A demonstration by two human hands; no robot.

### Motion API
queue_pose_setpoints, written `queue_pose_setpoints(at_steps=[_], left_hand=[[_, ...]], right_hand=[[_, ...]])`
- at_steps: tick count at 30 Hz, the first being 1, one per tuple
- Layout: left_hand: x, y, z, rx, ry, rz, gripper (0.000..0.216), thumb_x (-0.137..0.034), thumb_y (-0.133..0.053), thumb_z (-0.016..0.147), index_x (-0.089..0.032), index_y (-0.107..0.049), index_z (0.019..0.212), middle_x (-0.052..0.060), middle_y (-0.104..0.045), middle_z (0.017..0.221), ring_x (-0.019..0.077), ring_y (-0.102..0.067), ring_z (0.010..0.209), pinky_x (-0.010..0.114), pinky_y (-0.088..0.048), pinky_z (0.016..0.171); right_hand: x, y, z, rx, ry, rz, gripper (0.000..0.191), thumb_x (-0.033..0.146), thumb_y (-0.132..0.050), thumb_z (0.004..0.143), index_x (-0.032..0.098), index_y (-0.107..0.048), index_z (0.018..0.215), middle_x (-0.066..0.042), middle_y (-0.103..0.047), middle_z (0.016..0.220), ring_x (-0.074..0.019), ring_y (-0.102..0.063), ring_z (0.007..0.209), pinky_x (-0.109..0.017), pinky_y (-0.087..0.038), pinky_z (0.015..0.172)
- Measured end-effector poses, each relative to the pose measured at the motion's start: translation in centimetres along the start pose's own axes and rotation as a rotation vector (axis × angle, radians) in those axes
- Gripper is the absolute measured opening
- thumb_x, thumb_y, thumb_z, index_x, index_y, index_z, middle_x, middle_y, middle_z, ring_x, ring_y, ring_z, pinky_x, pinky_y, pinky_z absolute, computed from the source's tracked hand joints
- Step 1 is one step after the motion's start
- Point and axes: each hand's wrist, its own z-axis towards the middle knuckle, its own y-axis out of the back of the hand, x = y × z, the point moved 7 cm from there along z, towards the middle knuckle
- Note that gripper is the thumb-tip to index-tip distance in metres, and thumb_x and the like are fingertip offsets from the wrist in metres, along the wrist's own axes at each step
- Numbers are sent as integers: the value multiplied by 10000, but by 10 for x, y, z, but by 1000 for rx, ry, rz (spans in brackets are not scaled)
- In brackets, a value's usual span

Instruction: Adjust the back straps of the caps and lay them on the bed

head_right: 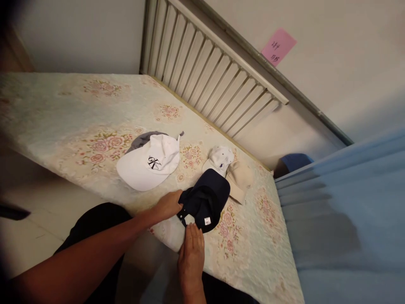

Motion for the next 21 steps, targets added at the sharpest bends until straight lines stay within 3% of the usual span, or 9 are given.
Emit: queue_pose_setpoints(at_steps=[10, 21], left_hand=[[2, -1, -9, -7, 10, 23, 175, -211, -497, 754, -186, -520, 926, 82, -660, 938, 218, -624, 855, 280, -422, 677], [1, -4, -41, -151, 62, 166, 187, -254, -453, 841, -212, -472, 1022, 62, -655, 965, 219, -634, 896, 293, -433, 711]], right_hand=[[6, -9, -4, 16, -5, -25, 609, -4, -325, 773, 121, -367, 1367, -152, -448, 1383, -238, -306, 1344, -558, -324, 1051], [14, -8, -3, 24, -3, -27, 637, 6, -352, 751, 113, -350, 1379, -135, -388, 1434, -231, -223, 1380, -536, -265, 1087]])
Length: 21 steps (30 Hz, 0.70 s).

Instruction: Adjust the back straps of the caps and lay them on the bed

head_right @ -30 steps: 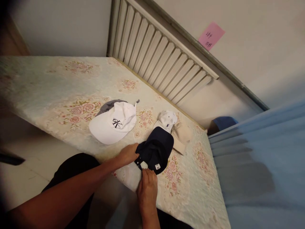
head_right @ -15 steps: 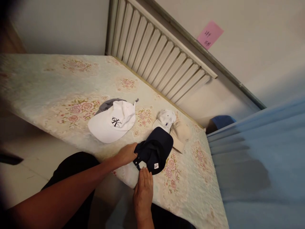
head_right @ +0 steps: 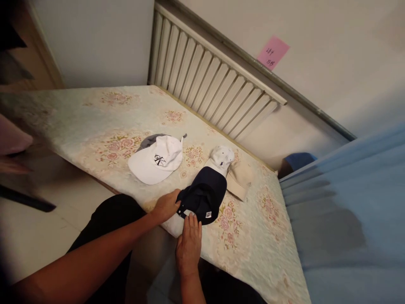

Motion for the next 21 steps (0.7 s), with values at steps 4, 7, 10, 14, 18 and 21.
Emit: queue_pose_setpoints(at_steps=[4, 7, 10, 14, 18, 21], left_hand=[[0, 0, -4, 35, 28, 9, 231, -285, -487, 833, -214, -467, 1051, 65, -648, 1023, 227, -616, 978, 304, -433, 773], [1, 0, -3, 99, 52, 4, 301, -332, -565, 783, -213, -485, 1048, 66, -649, 1047, 236, -601, 1019, 301, -434, 790], [1, 2, -1, 123, 78, 20, 340, -351, -615, 732, -209, -512, 1024, 67, -657, 1034, 241, -610, 1000, 291, -444, 760], [-1, 4, -6, 100, 107, 42, 320, -313, -567, 758, -207, -504, 1053, 73, -654, 1048, 239, -612, 999, 297, -447, 755], [-3, 4, -16, 74, 124, 59, 284, -265, -525, 785, -207, -498, 1062, 76, -656, 1042, 231, -613, 998, 300, -445, 771], [-4, 5, -23, 42, 130, 67, 275, -248, -508, 804, -208, -491, 1077, 77, -655, 1046, 224, -609, 1009, 298, -439, 790]], right_hand=[[0, 0, -1, -1, 11, -16, 614, 1, -348, 758, 93, -370, 1365, -142, -390, 1431, -235, -204, 1385, -524, -249, 1096], [1, 2, 0, -18, 37, -8, 596, -1, -342, 766, 91, -387, 1354, -146, -411, 1416, -231, -213, 1383, -513, -249, 1098], [-2, 8, -1, -54, 73, 14, 558, 24, -337, 808, 95, -374, 1360, -153, -435, 1396, -216, -243, 1372, -494, -286, 1085], [-16, 17, -6, -121, 45, 2, 489, 146, -384, 876, 77, -361, 1360, -189, -434, 1385, -247, -290, 1347, -503, -338, 1049], [-25, 16, -9, -152, 11, -60, 427, 214, -410, 898, 58, -443, 1295, -209, -482, 1336, -279, -334, 1316, -516, -344, 1031], [-25, 13, -11, -164, -12, -76, 397, 202, -401, 900, 51, -488, 1257, -211, -485, 1331, -291, -344, 1308, -505, -344, 1026]])
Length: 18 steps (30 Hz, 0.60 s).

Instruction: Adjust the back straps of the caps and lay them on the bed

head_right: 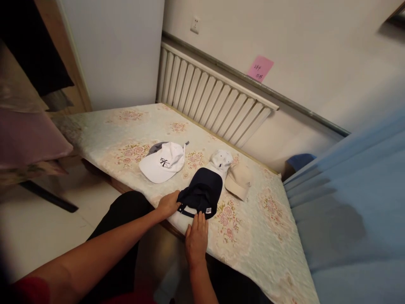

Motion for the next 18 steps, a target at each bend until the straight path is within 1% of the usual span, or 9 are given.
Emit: queue_pose_setpoints(at_steps=[6, 13, 18], left_hand=[[1, 0, -13, -78, 12, 2, 257, -241, -464, 851, -230, -469, 1107, 63, -643, 1052, 208, -602, 1004, 294, -427, 796], [-1, 0, -18, -117, 9, 7, 195, -208, -453, 856, -228, -492, 1046, 53, -635, 1023, 196, -590, 992, 287, -418, 798], [-5, 2, -24, -140, 18, 8, 190, -185, -408, 877, -221, -504, 1036, 64, -622, 1038, 201, -560, 1034, 302, -400, 849]], right_hand=[[0, -4, 0, 44, -34, -21, 399, 173, -396, 895, 55, -500, 1261, -202, -473, 1348, -294, -377, 1287, -490, -324, 1033], [2, 2, 5, 101, -64, -39, 393, 158, -391, 885, 53, -539, 1234, -213, -488, 1332, -298, -412, 1262, -483, -306, 1038], [8, 8, 10, 120, -22, -84, 386, 138, -405, 871, 22, -553, 1207, -248, -499, 1304, -321, -429, 1240, -506, -296, 1038]])
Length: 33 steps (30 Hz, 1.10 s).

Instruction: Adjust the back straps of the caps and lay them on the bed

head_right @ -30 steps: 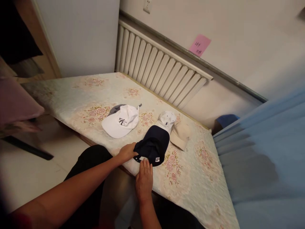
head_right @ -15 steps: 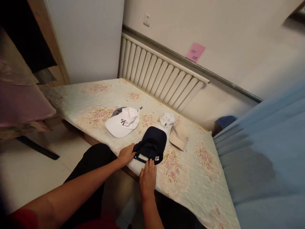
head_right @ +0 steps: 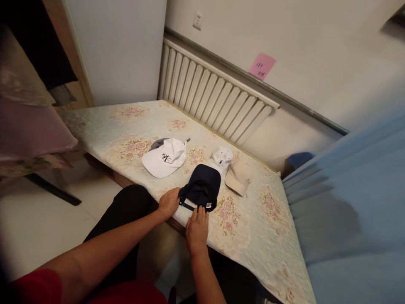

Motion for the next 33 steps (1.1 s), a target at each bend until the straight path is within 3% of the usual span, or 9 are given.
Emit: queue_pose_setpoints(at_steps=[8, 18, 25, 33], left_hand=[[-1, 1, -2, -14, -25, -6, 212, -168, -392, 878, -223, -514, 1041, 63, -616, 1048, 209, -552, 1036, 309, -398, 855], [0, 2, -2, 8, -17, -8, 218, -163, -404, 871, -223, -505, 1054, 69, -614, 1067, 205, -546, 1053, 310, -399, 872], [0, 3, -3, 23, -14, -15, 220, -174, -408, 872, -227, -497, 1066, 66, -612, 1082, 204, -543, 1066, 310, -395, 882], [1, 2, 0, 21, -30, -9, 193, -194, -419, 873, -224, -498, 1047, 61, -619, 1062, 208, -554, 1044, 309, -403, 854]], right_hand=[[9, -8, 1, -11, 111, 33, 472, -5, -357, 777, -11, -540, 1213, -249, -550, 1244, -298, -437, 1239, -467, -348, 1017], [17, -4, 8, 52, 26, 13, 468, 26, -409, 769, 36, -568, 1209, -241, -550, 1232, -310, -456, 1199, -439, -364, 976], [25, 6, 17, 81, 31, 14, 558, 73, -468, 735, 195, -538, 1276, -172, -504, 1290, -343, -466, 1100, -488, -375, 894], [25, 4, 15, 70, 81, 25, 585, 50, -465, 709, 140, -520, 1284, -191, -467, 1311, -325, -445, 1125, -492, -338, 967]])
